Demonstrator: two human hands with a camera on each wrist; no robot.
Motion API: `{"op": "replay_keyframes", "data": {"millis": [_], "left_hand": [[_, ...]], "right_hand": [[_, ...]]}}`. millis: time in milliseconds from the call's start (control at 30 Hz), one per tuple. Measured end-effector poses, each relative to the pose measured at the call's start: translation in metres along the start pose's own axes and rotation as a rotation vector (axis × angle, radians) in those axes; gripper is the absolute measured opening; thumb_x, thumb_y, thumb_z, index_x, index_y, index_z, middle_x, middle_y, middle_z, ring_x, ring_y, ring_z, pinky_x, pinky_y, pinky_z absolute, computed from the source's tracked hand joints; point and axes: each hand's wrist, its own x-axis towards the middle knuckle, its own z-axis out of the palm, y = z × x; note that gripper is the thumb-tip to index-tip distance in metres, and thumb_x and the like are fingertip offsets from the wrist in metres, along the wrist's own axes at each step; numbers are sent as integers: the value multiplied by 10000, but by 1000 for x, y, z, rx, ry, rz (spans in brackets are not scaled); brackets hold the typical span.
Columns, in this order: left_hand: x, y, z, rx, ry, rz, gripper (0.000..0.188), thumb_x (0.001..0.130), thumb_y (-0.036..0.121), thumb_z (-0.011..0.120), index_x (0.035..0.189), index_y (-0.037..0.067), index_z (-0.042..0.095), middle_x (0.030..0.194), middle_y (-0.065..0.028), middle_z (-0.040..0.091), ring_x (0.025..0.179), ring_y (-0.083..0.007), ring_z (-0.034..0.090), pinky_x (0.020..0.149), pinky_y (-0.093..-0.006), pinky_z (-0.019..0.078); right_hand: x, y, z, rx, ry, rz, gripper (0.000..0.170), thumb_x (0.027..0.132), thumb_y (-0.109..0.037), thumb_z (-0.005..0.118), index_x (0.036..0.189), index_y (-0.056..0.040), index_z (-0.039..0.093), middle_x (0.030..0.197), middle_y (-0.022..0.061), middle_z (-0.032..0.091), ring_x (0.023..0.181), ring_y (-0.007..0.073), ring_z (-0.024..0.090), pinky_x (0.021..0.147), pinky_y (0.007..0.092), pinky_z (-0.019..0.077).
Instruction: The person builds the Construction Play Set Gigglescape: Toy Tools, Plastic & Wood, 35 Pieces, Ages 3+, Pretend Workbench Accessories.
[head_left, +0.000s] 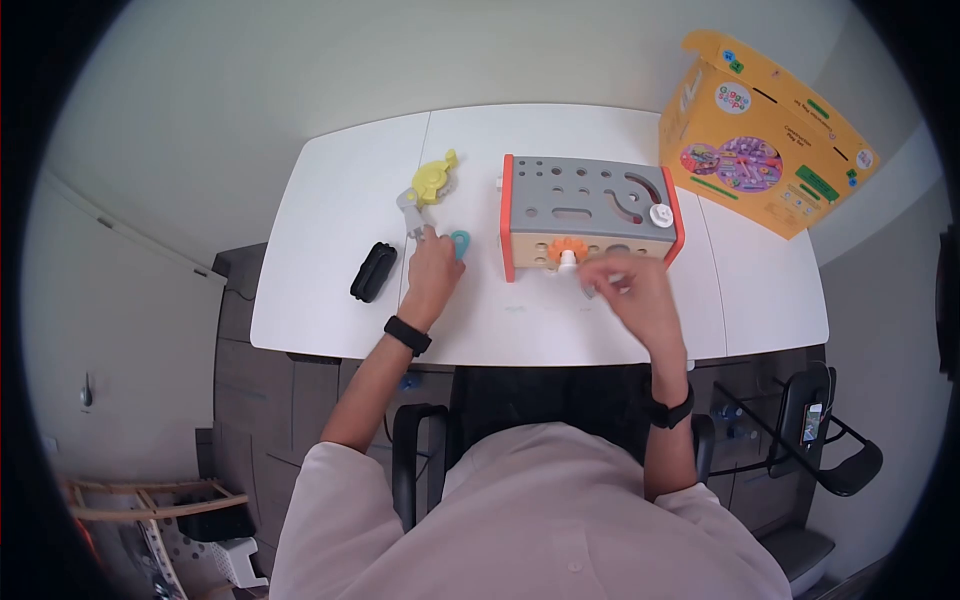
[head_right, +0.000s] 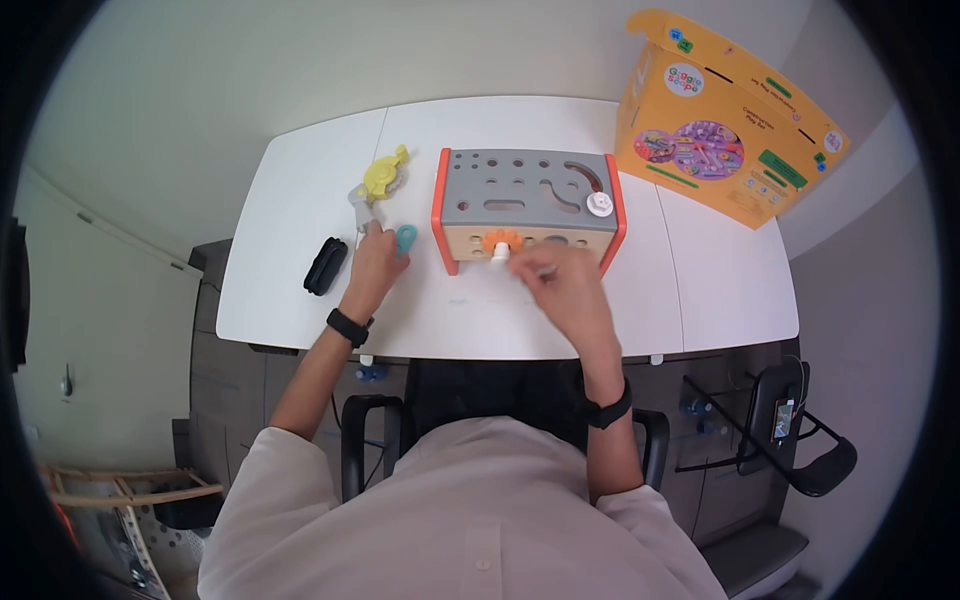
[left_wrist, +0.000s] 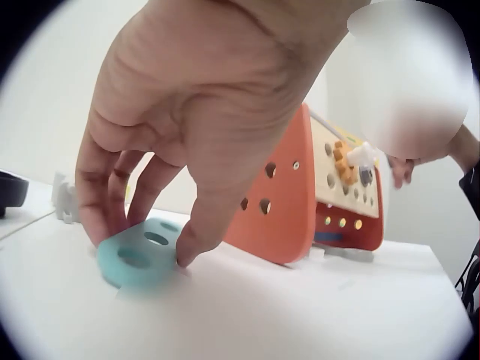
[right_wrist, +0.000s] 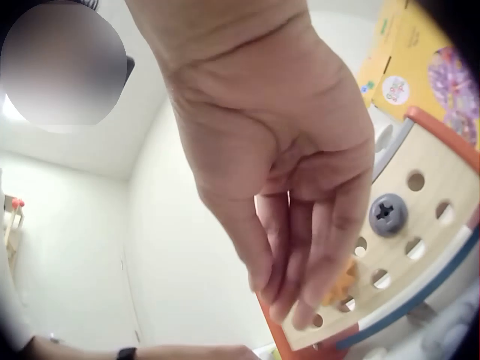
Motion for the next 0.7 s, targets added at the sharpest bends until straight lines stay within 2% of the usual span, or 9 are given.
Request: {"op": "replay_keyframes", "data": {"millis": [33, 100, 133, 200, 267, 367, 433, 533, 700], "left_hand": [[-3, 4, -3, 2, -12, 2, 276, 754, 136, 795, 870, -25, 602, 1066, -275, 573, 817, -427, 662, 705, -486, 552], [1, 13, -10, 138, 90, -33, 243, 796, 158, 778, 889, -22, 645, 1068, -262, 608, 872, -396, 675, 714, -472, 558], [3, 26, -27, 143, 95, -27, 243, 796, 158, 778, 889, -22, 645, 1068, -262, 608, 872, -396, 675, 714, -472, 558], [-4, 67, -78, 179, -489, -213, 254, 846, 209, 757, 937, -16, 684, 1089, -239, 641, 991, -358, 674, 727, -467, 565], [-13, 104, -107, 30, -694, -143, 280, 883, 260, 739, 960, -8, 712, 1095, -205, 678, 1094, -320, 650, 807, -475, 557], [-40, 116, -66, -248, -624, 163, 435, 903, 320, 729, 1175, -14, 670, 1270, -258, 615, 1226, -395, 586, 955, -499, 519], [-44, 137, -39, -254, -363, 372, 692, 901, 377, 740, 1432, 5, 499, 1488, -345, 398, 1348, -553, 432, 1102, -528, 425], [-30, 161, -7, -289, -450, 290, 871, 891, 419, 749, 1551, 37, 328, 1581, -392, 160, 1393, -678, 250, 1147, -583, 362], [-2, 182, 19, -150, -500, 266, 821, 886, 451, 740, 1530, 78, 393, 1595, -375, 147, 1419, -682, 174, 1135, -682, 308]], "right_hand": [[1, 3, -1, 7, -1, 10, 216, 844, -27, 753, 1059, -16, 735, 1144, 108, 720, 1015, 302, 681, 868, 366, 577], [10, 7, -8, -426, 419, -363, 294, 823, -1, 751, 1115, -17, 715, 1253, 102, 681, 1165, 308, 640, 945, 380, 557], [13, 8, -11, -516, 390, -380, 403, 811, -13, 757, 1205, -18, 675, 1367, 97, 623, 1316, 310, 555, 1033, 390, 514], [21, 15, -6, -556, 383, -383, 417, 827, -15, 741, 1235, -7, 654, 1392, 101, 607, 1353, 313, 522, 1053, 395, 499], [27, 24, 0, -601, 352, -379, 432, 843, -17, 725, 1265, 3, 634, 1417, 105, 592, 1390, 316, 490, 1073, 400, 485], [42, 29, 1, -645, 412, -381, 452, 871, -28, 698, 1311, 12, 602, 1436, 107, 581, 1387, 315, 493, 1092, 402, 466], [51, 29, 2, -635, 432, -347, 408, 915, -37, 647, 1316, 16, 599, 1436, 111, 583, 1388, 314, 492, 1091, 405, 462], [66, 33, 4, -654, 450, -328, 382, 938, -19, 600, 1318, 16, 599, 1431, 116, 588, 1383, 317, 498, 1091, 402, 458], [87, 36, 8, -666, 487, -269, 374, 946, -9, 562, 1318, 15, 598, 1438, 120, 583, 1384, 320, 497, 1097, 403, 452]]}}
